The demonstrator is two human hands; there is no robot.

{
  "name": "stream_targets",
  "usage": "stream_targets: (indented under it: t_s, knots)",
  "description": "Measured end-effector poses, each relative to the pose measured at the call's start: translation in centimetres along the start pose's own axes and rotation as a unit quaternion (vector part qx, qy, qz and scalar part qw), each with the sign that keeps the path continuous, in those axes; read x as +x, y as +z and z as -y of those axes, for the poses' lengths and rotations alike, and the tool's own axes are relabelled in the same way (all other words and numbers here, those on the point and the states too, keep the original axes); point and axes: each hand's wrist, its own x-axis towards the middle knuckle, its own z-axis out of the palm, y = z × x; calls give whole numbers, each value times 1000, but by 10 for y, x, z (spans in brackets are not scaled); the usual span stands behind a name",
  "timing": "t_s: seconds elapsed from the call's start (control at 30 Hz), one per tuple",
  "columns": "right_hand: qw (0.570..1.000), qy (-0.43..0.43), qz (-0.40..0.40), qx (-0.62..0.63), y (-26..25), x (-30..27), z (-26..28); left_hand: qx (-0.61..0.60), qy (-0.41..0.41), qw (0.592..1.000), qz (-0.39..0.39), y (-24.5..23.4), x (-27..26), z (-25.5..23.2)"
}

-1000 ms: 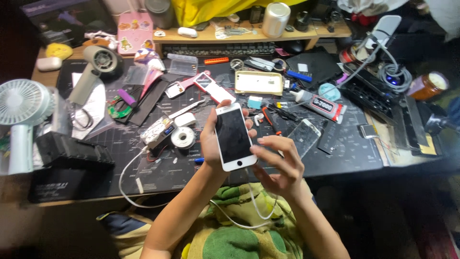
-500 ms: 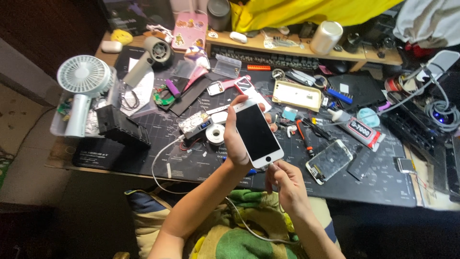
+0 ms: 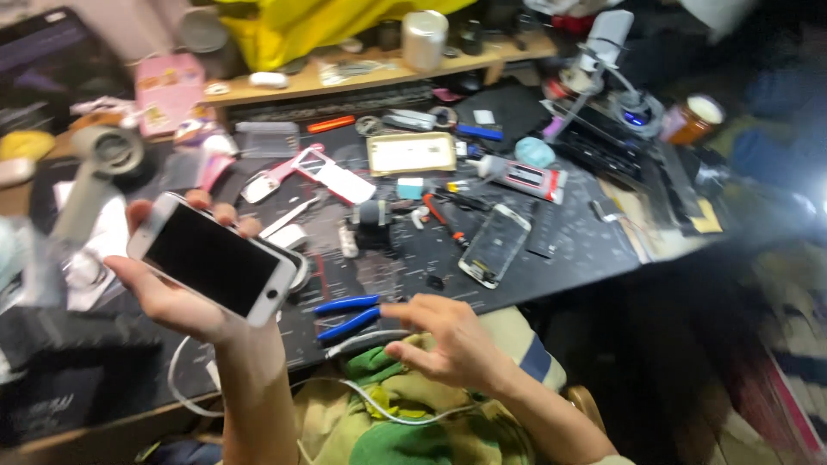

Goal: The person disassembles a white smartphone, removes the back cover, and detaches the battery connector. They then place a new battery into the chassis, reconnect the battery, and reassemble the phone. The workspace is cluttered with tools and spare parts.

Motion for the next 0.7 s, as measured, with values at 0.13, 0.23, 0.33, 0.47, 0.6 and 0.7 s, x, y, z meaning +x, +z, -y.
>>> stream_targets:
  t_s: [0.13, 0.23, 0.33, 0.47, 0.6, 0.7]
  knots:
    - [992, -21, -122, 0, -7, -10, -16, 85, -39, 996, -8, 32, -28, 44]
    - [955, -170, -232, -71, -11, -8, -28, -114, -194, 964, 140, 13, -42, 88]
    - [898, -290, -314, -110, -26, 7, -21, -4, -214, 976, 50, 14, -63, 123]
    - [857, -362, -337, -145, -42, 12, -24, 30, -270, 961, 54, 19, -80, 135]
    - [858, -372, -332, -123, -62, 10, -22, 66, -267, 958, 76, 12, -81, 141]
    - [848, -384, -344, -121, -82, 25, -4, 45, -311, 947, 64, 23, -86, 138]
